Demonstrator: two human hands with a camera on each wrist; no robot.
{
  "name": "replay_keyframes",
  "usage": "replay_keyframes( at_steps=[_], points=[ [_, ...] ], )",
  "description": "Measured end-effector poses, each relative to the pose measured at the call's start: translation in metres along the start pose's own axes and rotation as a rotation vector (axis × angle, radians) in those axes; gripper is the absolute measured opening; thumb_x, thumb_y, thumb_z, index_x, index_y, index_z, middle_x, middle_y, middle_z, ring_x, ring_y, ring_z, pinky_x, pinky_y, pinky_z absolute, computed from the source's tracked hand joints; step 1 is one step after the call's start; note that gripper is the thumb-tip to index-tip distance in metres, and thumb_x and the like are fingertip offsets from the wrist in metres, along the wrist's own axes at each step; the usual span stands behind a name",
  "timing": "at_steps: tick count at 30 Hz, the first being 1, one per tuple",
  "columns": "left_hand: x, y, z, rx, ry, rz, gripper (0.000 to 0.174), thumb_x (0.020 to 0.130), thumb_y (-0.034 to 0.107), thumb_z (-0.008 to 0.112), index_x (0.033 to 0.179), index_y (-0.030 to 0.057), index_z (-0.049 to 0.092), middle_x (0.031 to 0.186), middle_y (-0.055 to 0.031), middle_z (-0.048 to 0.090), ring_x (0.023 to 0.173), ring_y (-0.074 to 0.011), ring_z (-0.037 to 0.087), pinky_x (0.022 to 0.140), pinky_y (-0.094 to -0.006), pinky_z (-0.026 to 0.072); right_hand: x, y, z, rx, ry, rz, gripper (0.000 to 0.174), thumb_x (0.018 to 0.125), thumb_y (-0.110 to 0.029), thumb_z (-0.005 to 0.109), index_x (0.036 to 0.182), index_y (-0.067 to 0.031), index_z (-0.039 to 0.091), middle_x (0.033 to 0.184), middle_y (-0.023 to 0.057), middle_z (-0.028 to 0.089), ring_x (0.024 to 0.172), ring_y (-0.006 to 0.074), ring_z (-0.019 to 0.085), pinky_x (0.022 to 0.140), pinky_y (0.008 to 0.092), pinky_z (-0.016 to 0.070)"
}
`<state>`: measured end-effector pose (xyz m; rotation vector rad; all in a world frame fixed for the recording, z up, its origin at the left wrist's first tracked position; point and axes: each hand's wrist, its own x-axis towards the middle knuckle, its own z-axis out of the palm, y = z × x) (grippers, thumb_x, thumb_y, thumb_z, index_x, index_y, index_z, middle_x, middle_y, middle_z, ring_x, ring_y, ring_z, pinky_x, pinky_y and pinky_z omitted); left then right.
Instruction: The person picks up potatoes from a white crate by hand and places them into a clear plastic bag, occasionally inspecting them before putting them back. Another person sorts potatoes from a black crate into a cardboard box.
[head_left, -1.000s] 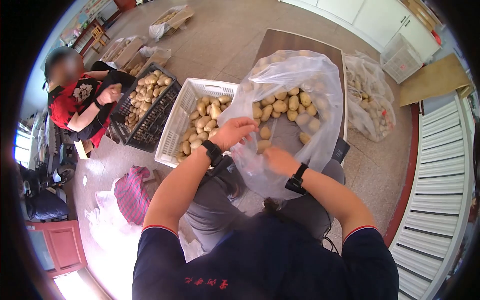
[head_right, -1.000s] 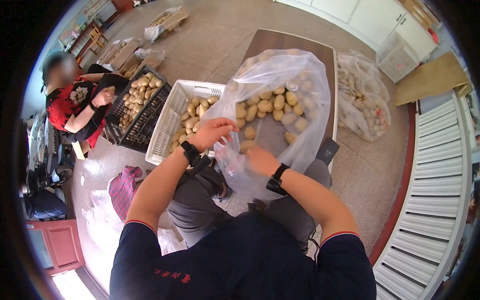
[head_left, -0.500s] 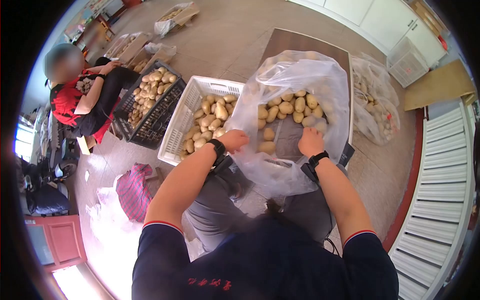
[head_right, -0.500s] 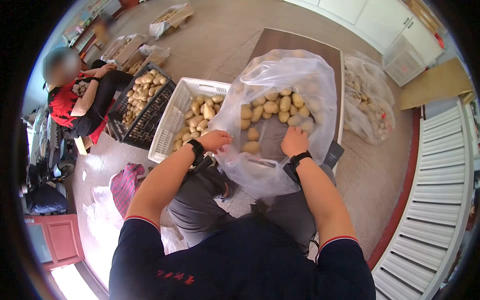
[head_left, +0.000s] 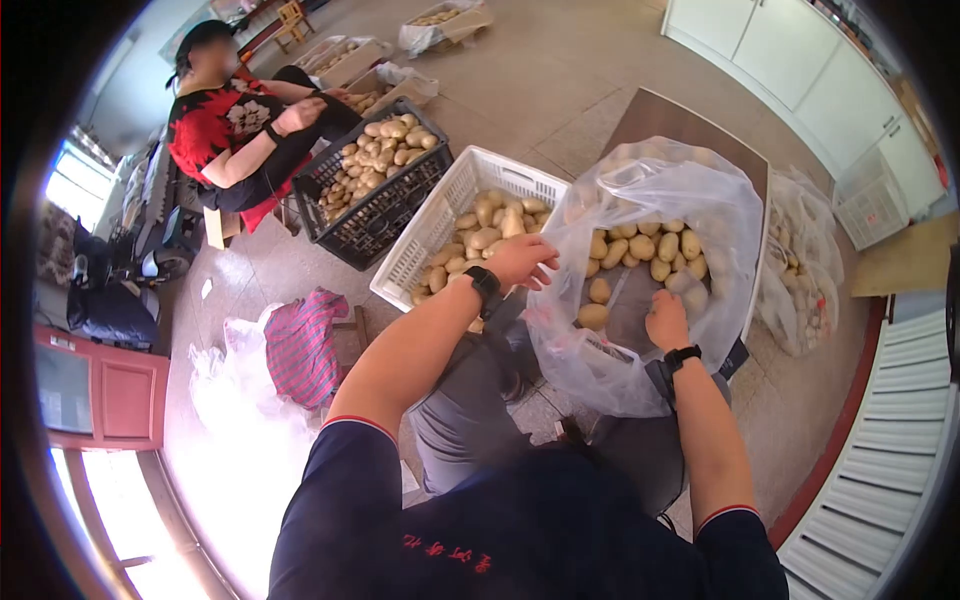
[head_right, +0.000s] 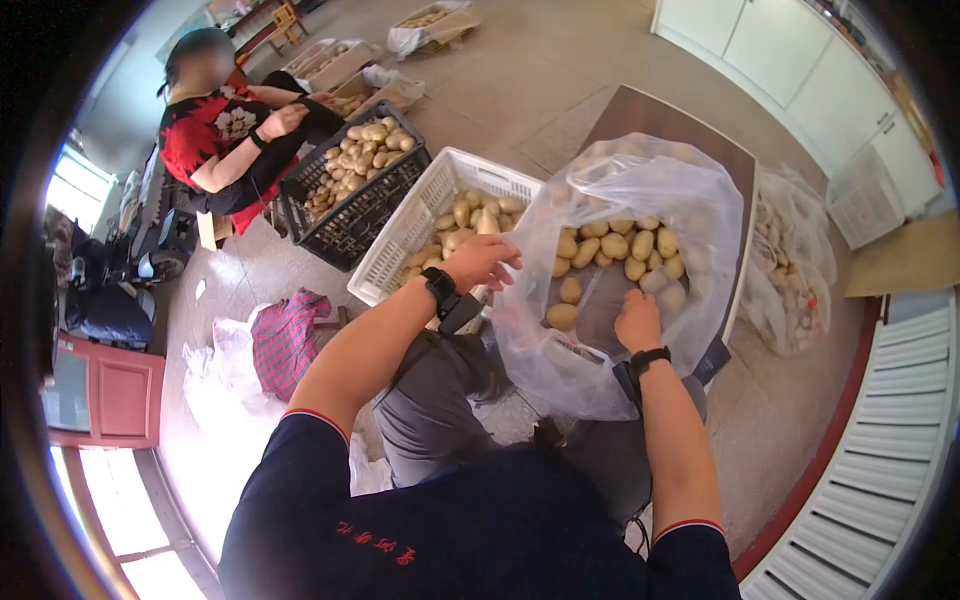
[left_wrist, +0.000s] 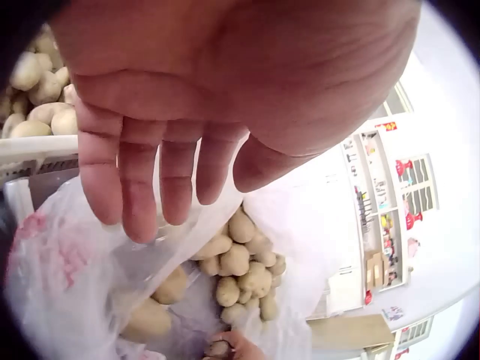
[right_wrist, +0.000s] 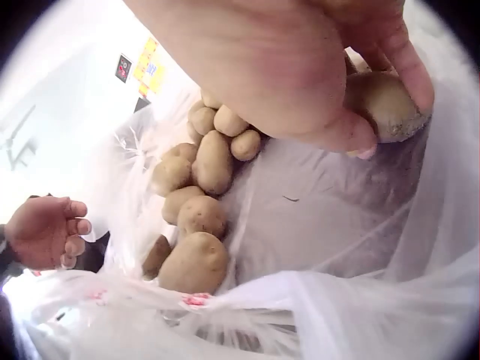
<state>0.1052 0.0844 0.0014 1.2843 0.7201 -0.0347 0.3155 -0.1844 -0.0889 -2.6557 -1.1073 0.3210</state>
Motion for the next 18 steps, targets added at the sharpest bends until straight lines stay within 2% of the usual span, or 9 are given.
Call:
replay_keyframes(
  at_steps=[2, 3, 4, 6, 11, 13, 15, 16, 18],
  points=[
    [-0.007, 0.007, -0.001, -0.045, 0.012, 0.011, 0.025, 0.095, 0.023, 0.059, 0.110, 0.0034, 0.061, 0.101, -0.0094, 0.067, 0.074, -0.0184, 0.067, 0.061, -0.0303, 0.0557, 0.000, -0.007, -0.007, 0.392, 0.063, -0.051, 0.039, 0.076, -0.004, 0.065, 0.114, -0.0030, 0.057, 0.111, 0.0218, 0.058, 0.099, 0.0396, 0.060, 0.085, 0.0476, 0.0505],
    [-0.007, 0.009, -0.001, -0.094, 0.012, 0.020, 0.025, 0.095, 0.023, 0.059, 0.110, 0.0032, 0.060, 0.101, -0.0093, 0.067, 0.075, -0.0185, 0.067, 0.063, -0.0310, 0.0558, -0.003, -0.029, -0.032, 0.899, -0.196, 0.278, 0.044, 0.078, -0.002, 0.065, 0.121, -0.0022, 0.052, 0.107, 0.0149, 0.058, 0.101, 0.0304, 0.060, 0.085, 0.0420, 0.0526],
    [-0.007, 0.010, 0.001, -0.142, 0.009, 0.027, 0.025, 0.095, 0.023, 0.059, 0.110, 0.0029, 0.060, 0.102, -0.0091, 0.066, 0.076, -0.0186, 0.067, 0.065, -0.0317, 0.0559, 0.000, -0.031, -0.031, 0.898, -0.194, 0.279, 0.044, 0.078, -0.002, 0.065, 0.121, -0.0022, 0.052, 0.107, 0.0149, 0.058, 0.101, 0.0304, 0.060, 0.085, 0.0420, 0.0526],
    [-0.009, 0.013, 0.006, -0.165, -0.020, 0.048, 0.024, 0.095, 0.023, 0.058, 0.110, 0.0038, 0.060, 0.102, -0.0084, 0.067, 0.076, -0.0188, 0.067, 0.065, -0.0320, 0.0558, 0.000, -0.033, -0.033, 1.564, -0.297, 0.370, 0.045, 0.083, 0.001, 0.060, 0.126, -0.0013, 0.048, 0.105, 0.0100, 0.058, 0.099, 0.0245, 0.061, 0.087, 0.0378, 0.0538],
    [-0.014, 0.019, 0.024, -0.197, -0.163, 0.118, 0.025, 0.095, 0.023, 0.058, 0.112, 0.0052, 0.059, 0.104, -0.0072, 0.067, 0.081, -0.0181, 0.066, 0.068, -0.0323, 0.0556, 0.000, -0.054, -0.044, 1.771, -0.374, 0.279, 0.042, 0.088, 0.002, 0.056, 0.129, -0.0011, 0.045, 0.110, 0.0099, 0.059, 0.099, 0.0233, 0.063, 0.089, 0.0382, 0.0541],
    [-0.020, 0.024, 0.034, -0.167, -0.252, 0.135, 0.033, 0.095, 0.022, 0.060, 0.122, 0.0040, 0.059, 0.115, -0.0080, 0.065, 0.088, -0.0164, 0.065, 0.072, -0.0304, 0.0555, -0.002, -0.062, -0.048, 1.816, -0.421, 0.261, 0.040, 0.090, 0.001, 0.056, 0.128, -0.0017, 0.047, 0.113, 0.0100, 0.059, 0.102, 0.0224, 0.063, 0.091, 0.0368, 0.0534],
    [-0.021, 0.026, 0.046, -0.081, -0.231, 0.166, 0.036, 0.094, 0.021, 0.061, 0.125, 0.0044, 0.057, 0.118, -0.0073, 0.063, 0.089, -0.0150, 0.065, 0.073, -0.0299, 0.0553, -0.004, -0.071, -0.051, 1.859, -0.464, 0.246, 0.028, 0.096, -0.011, 0.057, 0.122, -0.0033, 0.053, 0.112, 0.0098, 0.064, 0.101, 0.0209, 0.064, 0.089, 0.0357, 0.0534],
    [-0.020, 0.025, 0.050, 0.005, -0.211, 0.197, 0.040, 0.092, 0.020, 0.062, 0.129, 0.0048, 0.056, 0.121, -0.0065, 0.062, 0.089, -0.0135, 0.064, 0.074, -0.0294, 0.0550, -0.006, -0.078, -0.058, 1.858, -0.469, 0.246, 0.028, 0.096, -0.011, 0.057, 0.122, -0.0033, 0.053, 0.112, 0.0098, 0.064, 0.101, 0.0209, 0.064, 0.089, 0.0357, 0.0534],
    [-0.019, 0.021, 0.054, 0.098, -0.202, 0.237, 0.043, 0.091, 0.018, 0.064, 0.131, 0.0051, 0.055, 0.123, -0.0065, 0.060, 0.089, -0.0129, 0.063, 0.074, -0.0288, 0.0550, -0.010, -0.092, -0.071, 1.801, -0.572, 0.278, 0.030, 0.098, -0.026, 0.059, 0.117, -0.0038, 0.057, 0.107, 0.0096, 0.067, 0.088, 0.0193, 0.066, 0.083, 0.0343, 0.0558]
  ],
)
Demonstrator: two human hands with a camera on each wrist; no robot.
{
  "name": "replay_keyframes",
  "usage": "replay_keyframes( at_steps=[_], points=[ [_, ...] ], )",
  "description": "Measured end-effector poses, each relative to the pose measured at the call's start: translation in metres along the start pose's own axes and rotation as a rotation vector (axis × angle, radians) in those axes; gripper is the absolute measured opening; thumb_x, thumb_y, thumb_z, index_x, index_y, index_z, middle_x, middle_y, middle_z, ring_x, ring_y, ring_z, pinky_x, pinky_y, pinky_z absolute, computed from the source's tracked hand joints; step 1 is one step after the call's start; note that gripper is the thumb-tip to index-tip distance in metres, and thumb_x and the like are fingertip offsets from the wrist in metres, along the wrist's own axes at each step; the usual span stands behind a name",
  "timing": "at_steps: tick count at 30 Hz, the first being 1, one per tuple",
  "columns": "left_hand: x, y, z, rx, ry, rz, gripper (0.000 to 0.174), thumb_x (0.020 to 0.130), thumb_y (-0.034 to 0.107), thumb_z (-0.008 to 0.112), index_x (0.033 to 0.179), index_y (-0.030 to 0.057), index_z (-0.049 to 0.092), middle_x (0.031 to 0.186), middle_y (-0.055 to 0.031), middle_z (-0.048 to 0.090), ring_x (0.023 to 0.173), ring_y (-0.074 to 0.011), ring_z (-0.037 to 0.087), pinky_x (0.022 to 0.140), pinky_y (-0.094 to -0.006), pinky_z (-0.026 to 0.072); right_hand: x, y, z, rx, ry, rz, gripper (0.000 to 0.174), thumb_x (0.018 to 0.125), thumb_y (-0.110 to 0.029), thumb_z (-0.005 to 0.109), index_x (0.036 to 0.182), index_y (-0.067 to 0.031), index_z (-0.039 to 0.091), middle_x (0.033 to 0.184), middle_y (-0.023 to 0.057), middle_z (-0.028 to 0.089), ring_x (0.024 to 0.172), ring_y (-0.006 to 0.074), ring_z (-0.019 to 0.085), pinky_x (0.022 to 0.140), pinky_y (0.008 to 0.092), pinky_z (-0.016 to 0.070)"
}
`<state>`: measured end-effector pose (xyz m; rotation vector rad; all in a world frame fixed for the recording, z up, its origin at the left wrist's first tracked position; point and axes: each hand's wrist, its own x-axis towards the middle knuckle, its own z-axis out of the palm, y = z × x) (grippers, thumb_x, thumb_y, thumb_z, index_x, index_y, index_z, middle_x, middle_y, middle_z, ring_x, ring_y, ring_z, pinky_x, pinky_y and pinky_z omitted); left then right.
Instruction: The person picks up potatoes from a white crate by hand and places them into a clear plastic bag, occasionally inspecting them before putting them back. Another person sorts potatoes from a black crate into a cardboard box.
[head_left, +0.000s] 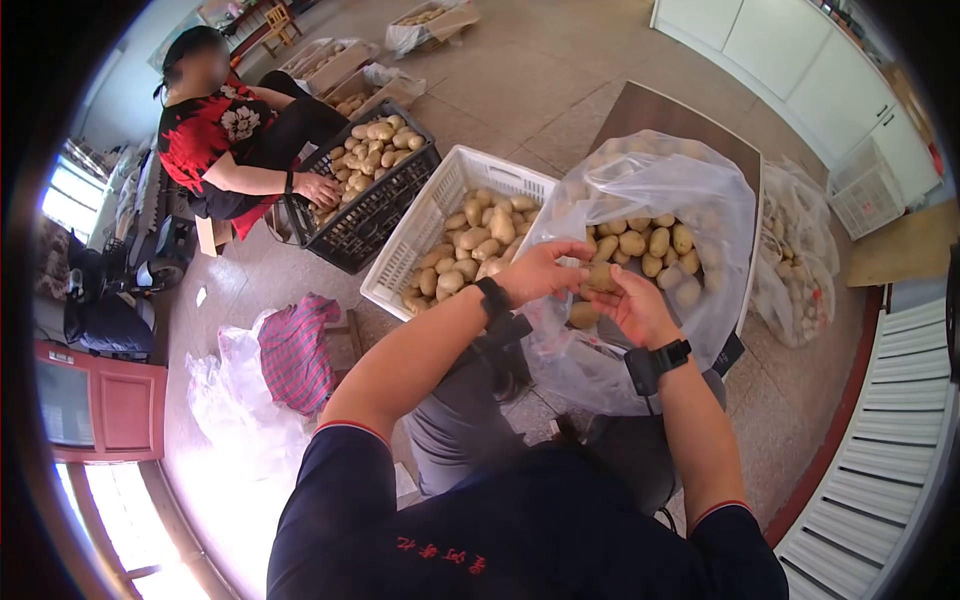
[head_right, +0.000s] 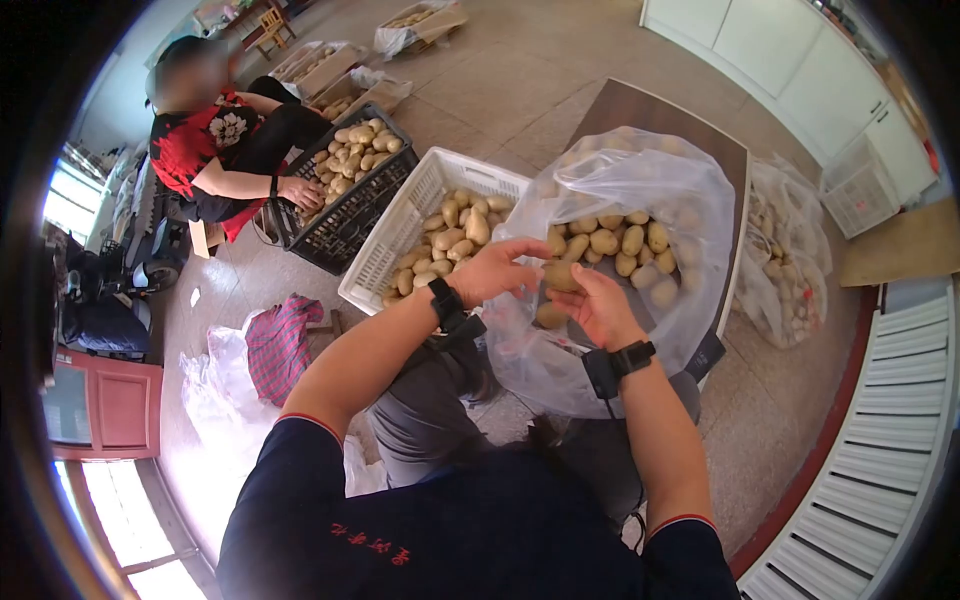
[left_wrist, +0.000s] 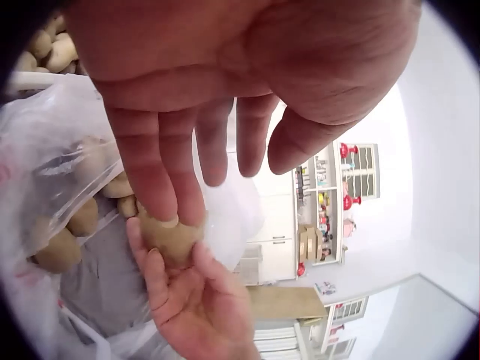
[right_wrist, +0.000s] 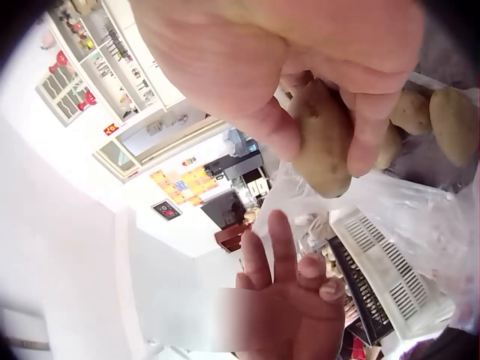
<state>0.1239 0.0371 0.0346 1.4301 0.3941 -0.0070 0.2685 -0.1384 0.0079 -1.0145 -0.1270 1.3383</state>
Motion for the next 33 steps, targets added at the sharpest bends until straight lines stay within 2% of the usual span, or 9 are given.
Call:
replay_keyframes(
  at_steps=[4, 8, 13, 16, 19, 21, 24, 27, 33],
  points=[
    [0.001, -0.005, 0.005, 0.110, -0.031, 0.030, 0.048, 0.088, 0.016, 0.068, 0.132, 0.0047, 0.054, 0.119, -0.0074, 0.062, 0.091, -0.0119, 0.063, 0.072, -0.0269, 0.0551, 0.006, 0.006, 0.020, -0.120, 0.022, 0.007, 0.034, 0.100, -0.038, 0.054, 0.109, -0.0060, 0.062, 0.095, 0.0065, 0.068, 0.080, 0.0162, 0.065, 0.072, 0.0301, 0.0534],
    [0.004, -0.004, -0.003, 0.065, -0.058, -0.002, 0.048, 0.088, 0.017, 0.069, 0.132, 0.0041, 0.054, 0.110, -0.0077, 0.065, 0.087, -0.0130, 0.065, 0.070, -0.0263, 0.0560, 0.014, 0.014, 0.028, -0.279, 0.064, 0.014, 0.043, 0.101, -0.048, 0.047, 0.103, -0.0073, 0.062, 0.079, 0.0034, 0.063, 0.064, 0.0135, 0.055, 0.060, 0.0280, 0.0437],
    [0.005, -0.007, -0.020, -0.246, 0.097, -0.067, 0.036, 0.094, 0.019, 0.062, 0.126, 0.0036, 0.056, 0.104, -0.0075, 0.066, 0.074, -0.0147, 0.066, 0.067, -0.0291, 0.0577, 0.016, 0.014, 0.029, -0.330, 0.118, 0.001, 0.044, 0.100, -0.049, 0.048, 0.098, -0.0071, 0.063, 0.074, 0.0034, 0.062, 0.060, 0.0125, 0.054, 0.056, 0.0284, 0.0421],
    [0.006, -0.009, -0.039, -0.398, 0.219, -0.003, 0.031, 0.097, 0.017, 0.057, 0.125, 0.0044, 0.057, 0.103, -0.0085, 0.065, 0.073, -0.0165, 0.065, 0.067, -0.0308, 0.0579, 0.027, 0.024, 0.012, -0.417, 0.195, -0.133, 0.036, 0.100, -0.039, 0.052, 0.093, -0.0049, 0.062, 0.077, 0.0036, 0.062, 0.061, 0.0110, 0.055, 0.057, 0.0250, 0.0436],
    [0.005, -0.013, -0.065, -0.493, 0.294, 0.005, 0.030, 0.098, 0.018, 0.056, 0.125, 0.0047, 0.057, 0.103, -0.0105, 0.065, 0.073, -0.0199, 0.065, 0.066, -0.0329, 0.0579, 0.038, 0.042, -0.016, -0.603, 0.236, -0.253, 0.023, 0.096, -0.027, 0.058, 0.097, -0.0040, 0.062, 0.080, 0.0079, 0.065, 0.065, 0.0189, 0.059, 0.061, 0.0294, 0.0470],
    [0.006, -0.023, -0.080, -0.541, 0.331, 0.017, 0.032, 0.098, 0.020, 0.057, 0.125, 0.0049, 0.056, 0.102, -0.0109, 0.064, 0.072, -0.0209, 0.065, 0.065, -0.0332, 0.0578, 0.040, 0.053, -0.034, -1.282, 0.298, -0.563, 0.018, 0.088, -0.017, 0.061, 0.104, -0.0075, 0.063, 0.090, 0.0113, 0.066, 0.075, 0.0293, 0.062, 0.069, 0.0368, 0.0500],
    [0.005, -0.031, -0.098, -0.586, 0.453, 0.015, 0.032, 0.098, 0.021, 0.056, 0.126, 0.0052, 0.055, 0.106, -0.0118, 0.063, 0.074, -0.0230, 0.064, 0.065, -0.0351, 0.0579, 0.029, 0.064, -0.031, -1.441, 0.216, -0.575, 0.027, 0.082, -0.014, 0.062, 0.109, -0.0115, 0.064, 0.104, 0.0109, 0.063, 0.086, 0.0374, 0.060, 0.078, 0.0421, 0.0506],
    [0.005, -0.045, -0.115, -0.594, 0.573, 0.012, 0.032, 0.098, 0.020, 0.054, 0.126, 0.0044, 0.053, 0.110, -0.0131, 0.063, 0.075, -0.0248, 0.064, 0.066, -0.0376, 0.0586, 0.021, 0.072, -0.025, -1.738, 0.158, -0.693, 0.031, 0.078, -0.012, 0.065, 0.109, -0.0114, 0.063, 0.112, 0.0075, 0.060, 0.092, 0.0358, 0.059, 0.082, 0.0423, 0.0512],
    [-0.001, -0.072, -0.146, -0.559, 0.733, -0.157, 0.030, 0.099, 0.016, 0.046, 0.127, 0.0071, 0.052, 0.118, -0.0164, 0.056, 0.087, -0.0287, 0.063, 0.072, -0.0404, 0.0585, 0.014, 0.081, -0.021, -1.888, 0.073, -0.634, 0.039, 0.072, -0.010, 0.071, 0.110, -0.0123, 0.061, 0.116, 0.0058, 0.058, 0.099, 0.0339, 0.058, 0.082, 0.0438, 0.0522]
  ],
)
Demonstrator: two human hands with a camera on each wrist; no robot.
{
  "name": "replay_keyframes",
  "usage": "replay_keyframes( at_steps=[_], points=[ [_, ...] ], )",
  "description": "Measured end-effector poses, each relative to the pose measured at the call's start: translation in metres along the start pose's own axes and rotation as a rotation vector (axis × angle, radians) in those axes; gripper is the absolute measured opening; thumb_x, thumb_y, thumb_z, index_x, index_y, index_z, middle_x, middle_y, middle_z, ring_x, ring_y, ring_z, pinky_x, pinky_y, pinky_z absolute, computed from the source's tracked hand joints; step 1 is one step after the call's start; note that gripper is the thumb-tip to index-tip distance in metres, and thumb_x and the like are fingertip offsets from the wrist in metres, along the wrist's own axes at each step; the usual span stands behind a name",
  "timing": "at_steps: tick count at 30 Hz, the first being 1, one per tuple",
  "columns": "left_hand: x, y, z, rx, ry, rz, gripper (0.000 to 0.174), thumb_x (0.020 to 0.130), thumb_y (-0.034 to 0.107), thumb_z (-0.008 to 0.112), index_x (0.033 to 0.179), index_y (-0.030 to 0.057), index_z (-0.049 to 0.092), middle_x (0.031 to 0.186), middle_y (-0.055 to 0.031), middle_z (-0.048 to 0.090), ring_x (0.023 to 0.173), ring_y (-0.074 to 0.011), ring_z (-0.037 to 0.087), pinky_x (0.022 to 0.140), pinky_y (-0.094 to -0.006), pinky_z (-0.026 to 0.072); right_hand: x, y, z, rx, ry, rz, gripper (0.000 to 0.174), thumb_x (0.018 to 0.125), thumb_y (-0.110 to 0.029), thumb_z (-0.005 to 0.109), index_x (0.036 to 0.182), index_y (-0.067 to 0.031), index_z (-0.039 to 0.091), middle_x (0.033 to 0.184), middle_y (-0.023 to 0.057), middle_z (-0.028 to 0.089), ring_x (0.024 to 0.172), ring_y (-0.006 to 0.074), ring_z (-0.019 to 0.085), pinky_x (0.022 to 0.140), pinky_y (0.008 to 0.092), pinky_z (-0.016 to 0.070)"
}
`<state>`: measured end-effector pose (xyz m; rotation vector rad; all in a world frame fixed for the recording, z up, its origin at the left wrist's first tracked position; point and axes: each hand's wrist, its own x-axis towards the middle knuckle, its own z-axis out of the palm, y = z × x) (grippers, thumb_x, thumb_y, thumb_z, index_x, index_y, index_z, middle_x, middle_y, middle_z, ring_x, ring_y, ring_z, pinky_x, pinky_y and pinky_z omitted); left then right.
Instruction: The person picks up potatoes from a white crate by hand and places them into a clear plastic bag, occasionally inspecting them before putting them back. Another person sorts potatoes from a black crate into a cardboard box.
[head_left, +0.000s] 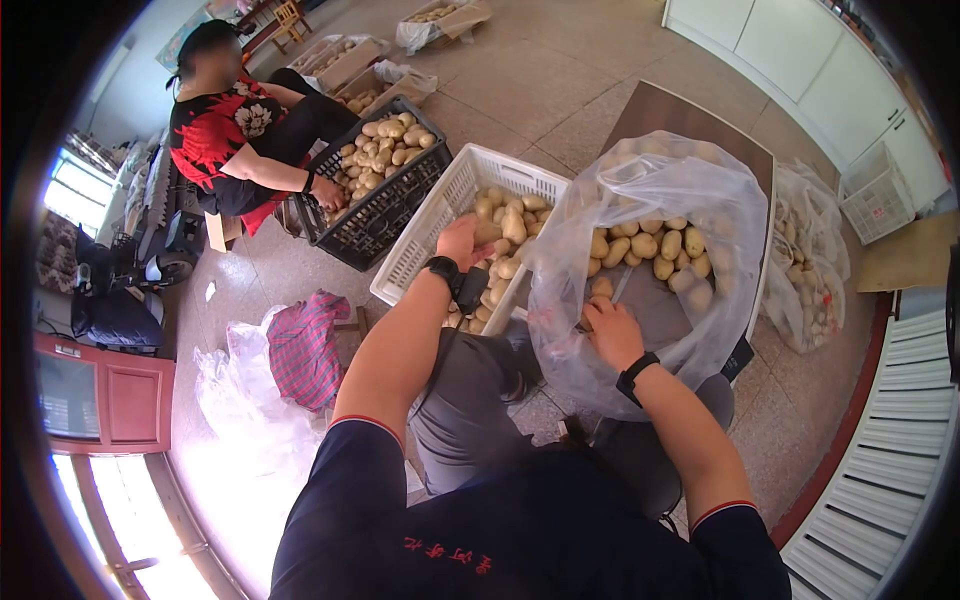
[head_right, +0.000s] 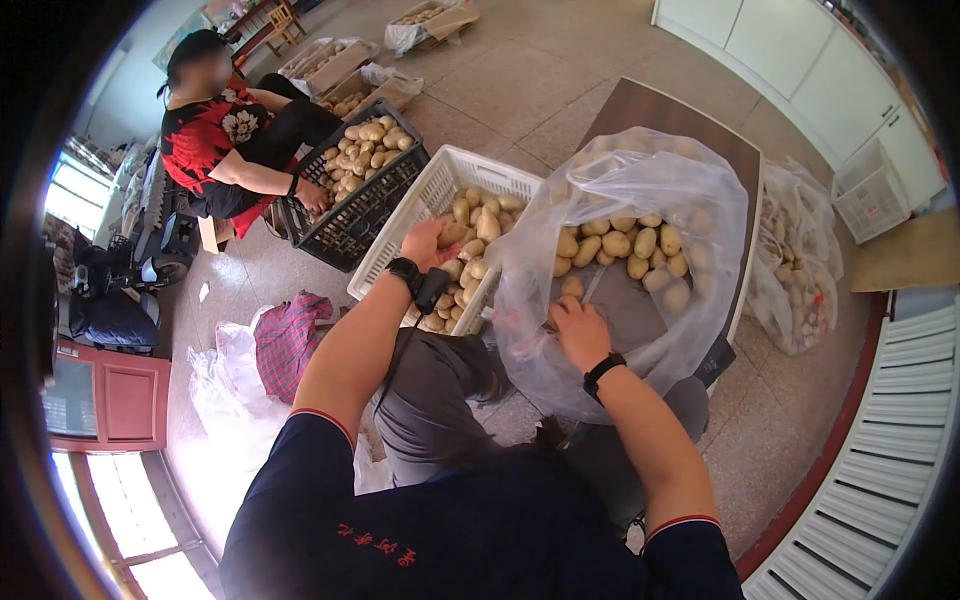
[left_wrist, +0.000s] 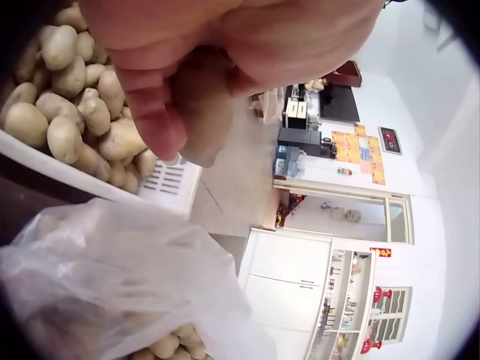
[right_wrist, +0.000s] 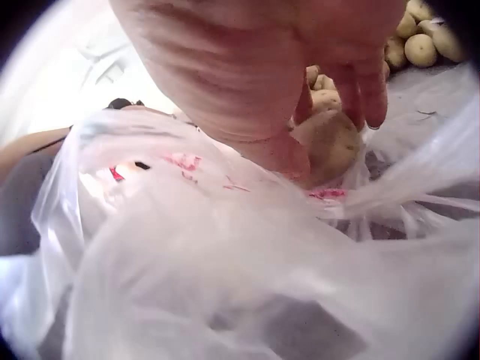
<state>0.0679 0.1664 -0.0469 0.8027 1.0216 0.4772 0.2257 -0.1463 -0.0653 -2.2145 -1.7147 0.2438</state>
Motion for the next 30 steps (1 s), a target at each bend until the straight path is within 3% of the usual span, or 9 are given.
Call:
replay_keyframes(
  at_steps=[7, 11, 12, 13, 14, 15, 17, 25, 30],
  points=[
    [0.023, -0.011, -0.030, 0.142, 0.043, -0.007, 0.031, 0.099, 0.010, 0.045, 0.129, 0.0058, 0.048, 0.124, -0.0190, 0.051, 0.099, -0.0351, 0.062, 0.072, -0.0476, 0.0596, -0.004, 0.002, 0.001, -0.033, -0.038, -0.015, 0.041, 0.073, -0.013, 0.071, 0.113, -0.0119, 0.060, 0.119, 0.0083, 0.056, 0.097, 0.0341, 0.059, 0.082, 0.0440, 0.0523],
    [0.043, -0.022, -0.055, 0.056, -0.038, -0.112, 0.032, 0.098, 0.008, 0.047, 0.130, 0.0054, 0.047, 0.123, -0.0195, 0.051, 0.098, -0.0373, 0.063, 0.072, -0.0461, 0.0602, -0.004, 0.023, 0.023, 0.228, 0.024, 0.212, 0.041, 0.078, -0.020, 0.067, 0.116, -0.0087, 0.059, 0.108, 0.0133, 0.060, 0.094, 0.0327, 0.060, 0.079, 0.0432, 0.0521],
    [0.099, -0.054, -0.079, 0.056, -0.040, -0.112, 0.032, 0.098, 0.008, 0.047, 0.130, 0.0054, 0.047, 0.123, -0.0195, 0.051, 0.098, -0.0373, 0.063, 0.072, -0.0461, 0.0602, -0.002, 0.028, 0.028, 0.349, 0.063, 0.315, 0.040, 0.081, -0.024, 0.065, 0.116, -0.0068, 0.059, 0.103, 0.0137, 0.062, 0.090, 0.0299, 0.062, 0.076, 0.0417, 0.0525],
    [0.150, -0.081, -0.111, 0.681, -0.237, 0.305, 0.032, 0.098, 0.007, 0.047, 0.130, 0.0048, 0.047, 0.122, -0.0187, 0.052, 0.096, -0.0373, 0.064, 0.074, -0.0447, 0.0602, 0.000, 0.028, 0.022, 0.347, 0.064, 0.319, 0.040, 0.081, -0.024, 0.065, 0.116, -0.0068, 0.059, 0.103, 0.0137, 0.062, 0.090, 0.0299, 0.062, 0.076, 0.0417, 0.0525],
    [0.194, -0.091, -0.160, 1.297, -0.432, 0.737, 0.032, 0.098, 0.007, 0.047, 0.130, 0.0042, 0.047, 0.122, -0.0180, 0.052, 0.094, -0.0374, 0.064, 0.075, -0.0433, 0.0603, 0.004, 0.026, 0.011, 0.735, 0.002, 0.577, 0.037, 0.085, -0.026, 0.058, 0.117, -0.0069, 0.059, 0.101, 0.0124, 0.063, 0.080, 0.0252, 0.061, 0.070, 0.0386, 0.0513],
    [0.145, -0.077, -0.100, 1.296, -0.442, 0.738, 0.032, 0.098, 0.007, 0.047, 0.130, 0.0042, 0.047, 0.122, -0.0180, 0.052, 0.094, -0.0374, 0.064, 0.075, -0.0433, 0.0603, 0.007, 0.026, 0.002, 1.126, -0.059, 0.832, 0.035, 0.090, -0.028, 0.051, 0.117, -0.0070, 0.059, 0.100, 0.0110, 0.065, 0.071, 0.0206, 0.059, 0.064, 0.0355, 0.0502],
    [0.002, 0.001, -0.007, 0.245, 0.134, -0.003, 0.032, 0.099, 0.008, 0.048, 0.130, 0.0035, 0.047, 0.121, -0.0153, 0.054, 0.090, -0.0326, 0.065, 0.076, -0.0398, 0.0597, 0.008, 0.042, 0.013, 1.288, -0.025, 0.873, 0.035, 0.093, -0.033, 0.049, 0.115, -0.0068, 0.059, 0.095, 0.0097, 0.065, 0.066, 0.0175, 0.057, 0.061, 0.0329, 0.0480],
    [-0.063, 0.019, 0.063, 0.049, -0.200, 0.136, 0.025, 0.098, 0.013, 0.053, 0.122, 0.0035, 0.055, 0.107, -0.0097, 0.062, 0.080, -0.0225, 0.065, 0.068, -0.0338, 0.0571, 0.012, 0.041, -0.020, 1.783, -0.077, 0.905, 0.039, 0.096, -0.048, 0.052, 0.106, -0.0116, 0.061, 0.079, 0.0049, 0.064, 0.062, 0.0142, 0.054, 0.059, 0.0297, 0.0449],
    [-0.087, 0.008, 0.093, 0.368, -0.512, 0.115, 0.031, 0.095, 0.017, 0.060, 0.123, 0.0044, 0.058, 0.110, -0.0060, 0.065, 0.080, -0.0171, 0.066, 0.067, -0.0285, 0.0552, 0.021, 0.023, -0.033, 1.884, -0.177, 0.775, 0.038, 0.097, -0.049, 0.051, 0.098, -0.0117, 0.060, 0.071, 0.0023, 0.058, 0.063, 0.0149, 0.053, 0.060, 0.0305, 0.0424]
  ],
)
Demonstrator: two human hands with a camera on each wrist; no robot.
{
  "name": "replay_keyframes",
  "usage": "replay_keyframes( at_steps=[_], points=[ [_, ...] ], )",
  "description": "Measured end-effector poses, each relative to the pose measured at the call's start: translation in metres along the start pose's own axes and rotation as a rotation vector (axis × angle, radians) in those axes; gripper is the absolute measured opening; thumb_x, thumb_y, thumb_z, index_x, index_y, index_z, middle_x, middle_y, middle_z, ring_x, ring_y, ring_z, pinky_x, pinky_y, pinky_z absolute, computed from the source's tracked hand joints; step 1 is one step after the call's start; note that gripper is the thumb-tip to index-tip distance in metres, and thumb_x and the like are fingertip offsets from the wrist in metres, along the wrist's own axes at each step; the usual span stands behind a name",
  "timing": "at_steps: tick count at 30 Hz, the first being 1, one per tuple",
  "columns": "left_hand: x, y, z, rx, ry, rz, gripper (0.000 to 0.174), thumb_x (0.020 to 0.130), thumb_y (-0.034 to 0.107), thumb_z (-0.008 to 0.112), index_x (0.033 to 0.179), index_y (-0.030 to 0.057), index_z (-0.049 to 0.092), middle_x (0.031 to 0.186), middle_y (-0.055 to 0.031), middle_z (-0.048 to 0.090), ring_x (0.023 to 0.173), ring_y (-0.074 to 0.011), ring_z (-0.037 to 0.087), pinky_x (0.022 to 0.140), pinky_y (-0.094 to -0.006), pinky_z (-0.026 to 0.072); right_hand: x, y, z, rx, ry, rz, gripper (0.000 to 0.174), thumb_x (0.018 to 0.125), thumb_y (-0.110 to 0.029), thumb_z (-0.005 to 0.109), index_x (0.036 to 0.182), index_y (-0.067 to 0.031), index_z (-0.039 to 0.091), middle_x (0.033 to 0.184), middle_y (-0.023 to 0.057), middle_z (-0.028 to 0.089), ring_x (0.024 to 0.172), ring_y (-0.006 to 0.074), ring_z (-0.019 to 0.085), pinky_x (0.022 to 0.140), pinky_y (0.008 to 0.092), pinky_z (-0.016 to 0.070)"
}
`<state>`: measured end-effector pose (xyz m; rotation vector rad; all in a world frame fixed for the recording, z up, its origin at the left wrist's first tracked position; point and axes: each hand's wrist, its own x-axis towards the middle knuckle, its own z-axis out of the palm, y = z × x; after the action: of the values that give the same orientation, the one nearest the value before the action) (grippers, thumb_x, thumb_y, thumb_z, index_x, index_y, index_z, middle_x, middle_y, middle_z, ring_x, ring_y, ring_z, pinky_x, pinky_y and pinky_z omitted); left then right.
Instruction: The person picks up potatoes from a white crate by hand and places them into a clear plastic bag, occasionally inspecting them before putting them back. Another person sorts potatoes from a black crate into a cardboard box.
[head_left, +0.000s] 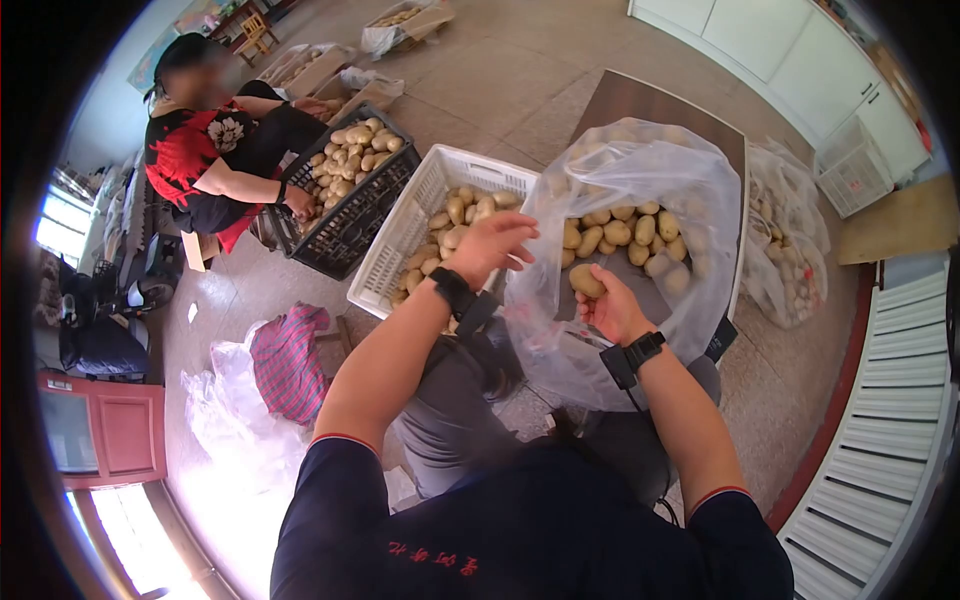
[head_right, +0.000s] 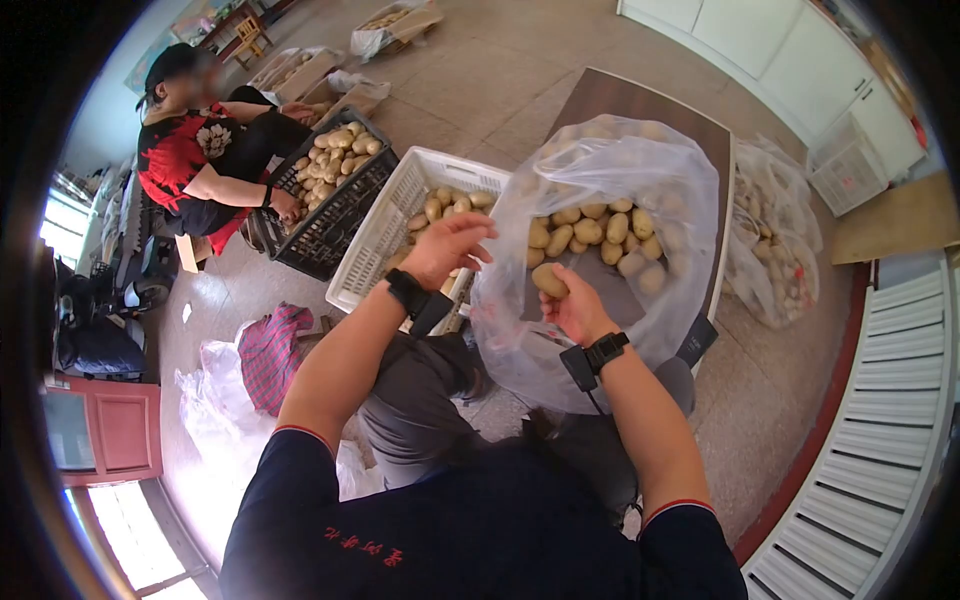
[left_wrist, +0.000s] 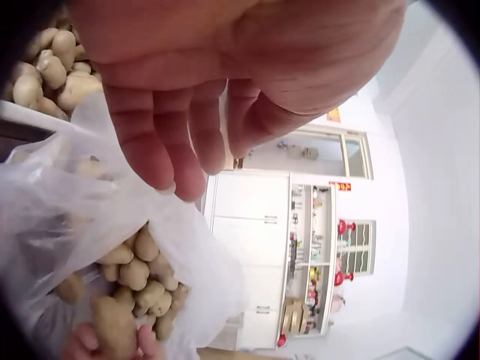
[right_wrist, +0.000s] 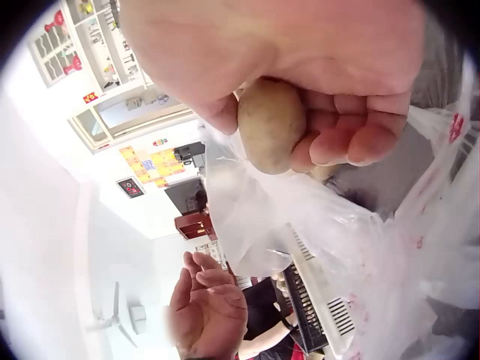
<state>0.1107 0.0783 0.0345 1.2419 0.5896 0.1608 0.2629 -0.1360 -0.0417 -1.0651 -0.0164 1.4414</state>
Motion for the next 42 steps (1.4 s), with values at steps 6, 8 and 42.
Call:
replay_keyframes(
  at_steps=[6, 8, 42],
  points=[
    [-0.003, -0.011, 0.029, 0.359, -0.190, 0.007, 0.046, 0.089, 0.022, 0.069, 0.129, 0.0050, 0.055, 0.112, -0.0058, 0.064, 0.087, -0.0139, 0.064, 0.068, -0.0269, 0.0544, -0.003, -0.009, 0.038, -0.004, -0.124, 0.045, 0.043, 0.098, -0.055, 0.045, 0.093, -0.0150, 0.059, 0.059, -0.0023, 0.040, 0.058, 0.0152, 0.045, 0.058, 0.0317, 0.0379],
    [-0.001, -0.014, 0.029, 0.402, -0.242, 0.017, 0.050, 0.087, 0.021, 0.071, 0.131, 0.0054, 0.055, 0.113, -0.0064, 0.064, 0.089, -0.0138, 0.063, 0.069, -0.0269, 0.0545, -0.007, -0.013, 0.051, -0.068, -0.069, 0.050, 0.046, 0.098, -0.058, 0.043, 0.094, -0.0146, 0.059, 0.058, -0.0028, 0.037, 0.055, 0.0148, 0.042, 0.057, 0.0314, 0.0367],
    [0.020, -0.077, -0.137, 0.074, 0.410, -0.311, 0.030, 0.092, 0.023, 0.062, 0.112, 0.0007, 0.057, 0.096, -0.0161, 0.061, 0.070, -0.0270, 0.063, 0.056, -0.0425, 0.0576, 0.012, 0.040, -0.024, -1.710, 0.313, -0.698, 0.043, 0.078, -0.006, 0.061, 0.121, -0.0108, 0.059, 0.116, 0.0152, 0.058, 0.105, 0.0393, 0.055, 0.092, 0.0447, 0.0474]
  ],
)
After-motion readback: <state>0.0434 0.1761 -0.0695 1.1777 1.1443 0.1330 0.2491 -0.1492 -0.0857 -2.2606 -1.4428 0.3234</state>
